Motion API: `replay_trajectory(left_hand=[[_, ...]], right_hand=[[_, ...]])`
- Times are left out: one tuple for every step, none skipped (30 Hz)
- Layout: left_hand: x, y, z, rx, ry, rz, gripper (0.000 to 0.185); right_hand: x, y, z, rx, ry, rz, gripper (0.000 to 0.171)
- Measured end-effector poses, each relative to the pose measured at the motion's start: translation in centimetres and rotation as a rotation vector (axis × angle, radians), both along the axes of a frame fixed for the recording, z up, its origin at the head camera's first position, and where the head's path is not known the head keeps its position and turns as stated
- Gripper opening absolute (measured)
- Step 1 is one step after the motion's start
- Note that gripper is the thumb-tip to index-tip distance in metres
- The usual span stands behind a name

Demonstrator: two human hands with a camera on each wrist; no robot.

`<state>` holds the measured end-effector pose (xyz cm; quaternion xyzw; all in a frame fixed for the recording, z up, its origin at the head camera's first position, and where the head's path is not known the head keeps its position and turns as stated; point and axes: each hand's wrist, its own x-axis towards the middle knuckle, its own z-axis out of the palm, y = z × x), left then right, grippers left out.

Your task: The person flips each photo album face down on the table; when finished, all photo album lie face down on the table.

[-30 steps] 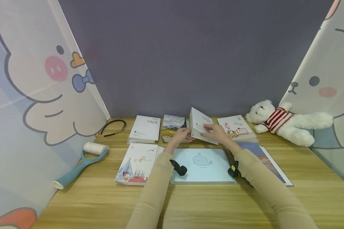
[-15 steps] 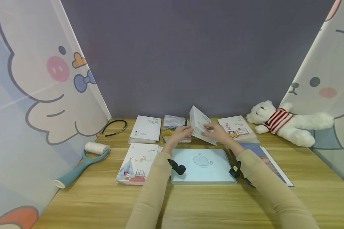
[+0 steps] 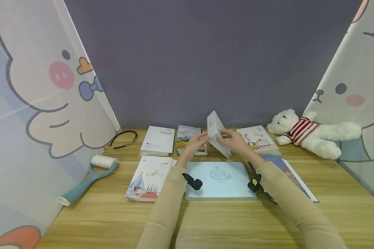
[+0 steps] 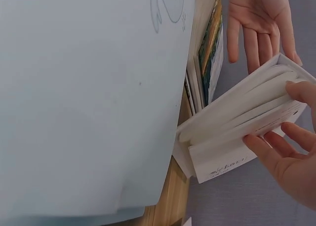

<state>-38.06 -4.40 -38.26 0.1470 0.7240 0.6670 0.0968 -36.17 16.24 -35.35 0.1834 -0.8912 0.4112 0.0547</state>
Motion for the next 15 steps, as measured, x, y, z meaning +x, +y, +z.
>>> replay_trajectory(left_hand=[[0.04,0.04,0.08,0.013,-0.004,-0.003,0.054],[0.08,0.10,0.14,0.024,-0.007,-0.008,0.054],[0.14,0.14,0.20,0.040,-0.013,-0.014,0.055],[0.18,0.19,0.26,0.047,-0.017,-0.018,0.055],[0.22,0.23,0.29,0.050,-0.016,-0.018,0.056],[0.27,0.28,0.32,0.055,-0.017,-0.018,0.057],[0.30,0.32,0.34,0.056,-0.017,-0.016,0.057],[0.33,0.37,0.39,0.057,-0.013,-0.012,0.058],[0.35,0.42,0.45,0.057,-0.008,-0.009,0.058],[0.34,0.47,0.49,0.053,-0.001,-0.004,0.058],[0.35,0.51,0.55,0.051,0.005,0.000,0.058],[0.38,0.56,0.62,0.054,0.009,0.003,0.058],[0.41,0.61,0.70,0.053,0.014,0.004,0.058],[0.44,0.65,0.79,0.054,0.019,0.005,0.058],[0.49,0.69,0.87,0.055,0.021,0.003,0.058]], right_hand=[[0.05,0.00,0.03,-0.007,-0.006,-0.001,0.057],[0.10,0.01,0.04,-0.013,-0.013,-0.003,0.058],[0.19,0.01,0.05,-0.026,-0.022,-0.006,0.059],[0.26,0.02,0.07,-0.038,-0.029,-0.010,0.060],[0.32,0.03,0.07,-0.051,-0.032,-0.010,0.061],[0.34,0.01,0.08,-0.065,-0.028,-0.006,0.062],[0.36,0.01,0.09,-0.081,-0.019,0.003,0.064],[0.36,-0.02,0.11,-0.098,-0.004,0.013,0.066],[0.35,-0.05,0.13,-0.111,0.018,0.028,0.068],[0.32,-0.05,0.14,-0.115,0.048,0.046,0.070],[0.28,-0.05,0.17,-0.116,0.076,0.063,0.071],[0.24,-0.06,0.18,-0.113,0.100,0.074,0.073],[0.25,-0.03,0.20,-0.109,0.116,0.080,0.072],[0.22,0.00,0.20,-0.101,0.129,0.081,0.071],[0.25,0.05,0.23,-0.092,0.136,0.080,0.068]])
